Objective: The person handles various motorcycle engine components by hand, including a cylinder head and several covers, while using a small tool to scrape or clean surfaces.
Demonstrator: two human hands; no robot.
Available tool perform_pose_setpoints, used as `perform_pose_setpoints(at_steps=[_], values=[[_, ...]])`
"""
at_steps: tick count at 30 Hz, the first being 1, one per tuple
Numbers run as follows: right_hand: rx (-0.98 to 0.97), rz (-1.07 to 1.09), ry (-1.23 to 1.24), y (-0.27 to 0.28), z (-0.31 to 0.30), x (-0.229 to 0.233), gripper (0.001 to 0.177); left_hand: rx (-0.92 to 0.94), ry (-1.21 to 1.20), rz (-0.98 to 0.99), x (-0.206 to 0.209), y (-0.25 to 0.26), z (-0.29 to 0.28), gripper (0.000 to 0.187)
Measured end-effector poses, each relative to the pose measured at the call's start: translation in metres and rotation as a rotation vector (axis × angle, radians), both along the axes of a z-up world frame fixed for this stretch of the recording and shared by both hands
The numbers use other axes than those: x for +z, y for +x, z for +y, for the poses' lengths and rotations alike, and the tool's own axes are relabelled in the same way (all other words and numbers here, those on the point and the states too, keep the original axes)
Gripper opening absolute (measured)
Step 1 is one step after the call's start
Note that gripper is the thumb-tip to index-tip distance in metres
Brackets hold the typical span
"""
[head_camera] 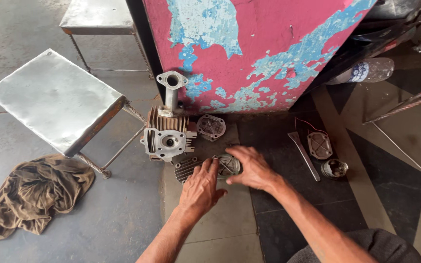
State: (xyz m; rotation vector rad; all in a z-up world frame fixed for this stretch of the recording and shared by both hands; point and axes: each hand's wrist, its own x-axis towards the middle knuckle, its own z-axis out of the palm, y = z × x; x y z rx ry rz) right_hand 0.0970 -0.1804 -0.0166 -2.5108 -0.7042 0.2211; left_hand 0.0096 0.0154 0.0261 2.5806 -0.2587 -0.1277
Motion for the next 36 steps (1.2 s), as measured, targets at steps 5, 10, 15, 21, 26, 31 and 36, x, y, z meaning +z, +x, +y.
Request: perform_pose_setpoints(at_steps=[5,10,15,21,26,31,36], values=[[-0.427,-0.143,0.228,0.043,-0.073,-0.011,0.071,0.038,-0.067,-0.064,-0.021,0.006,0.001,0.089],[-0.713,-0.374,-0.334,0.067,-0.173,-0.005,0.078,0.048,0.023,-0.049,-0.024,0.008,-0.001,0.083],[-0.829,0.119,-0.401,0.069,-0.217,-0.002,0.086,0.026,0.044,-0.116,-0.028,0.007,-0.006,0.083],[-0.742,0.119,-0.413,0.070,-0.210,-0.013,0.072,0.013,0.131,-0.152,-0.037,0.010,-0.009,0.075],[-0.805,0.086,-0.321,0.062,-0.173,0.006,0.070,0.042,0.146,-0.170,-0.035,0.012,-0.006,0.073],[-0.737,0.034,-0.157,0.018,-0.099,0.034,0.076,0.113,0.112,-0.181,-0.034,0.016,-0.003,0.065],[-0.647,0.074,-0.125,-0.034,-0.016,0.031,0.089,0.203,0.159,-0.229,-0.040,0.023,0.003,0.042]])
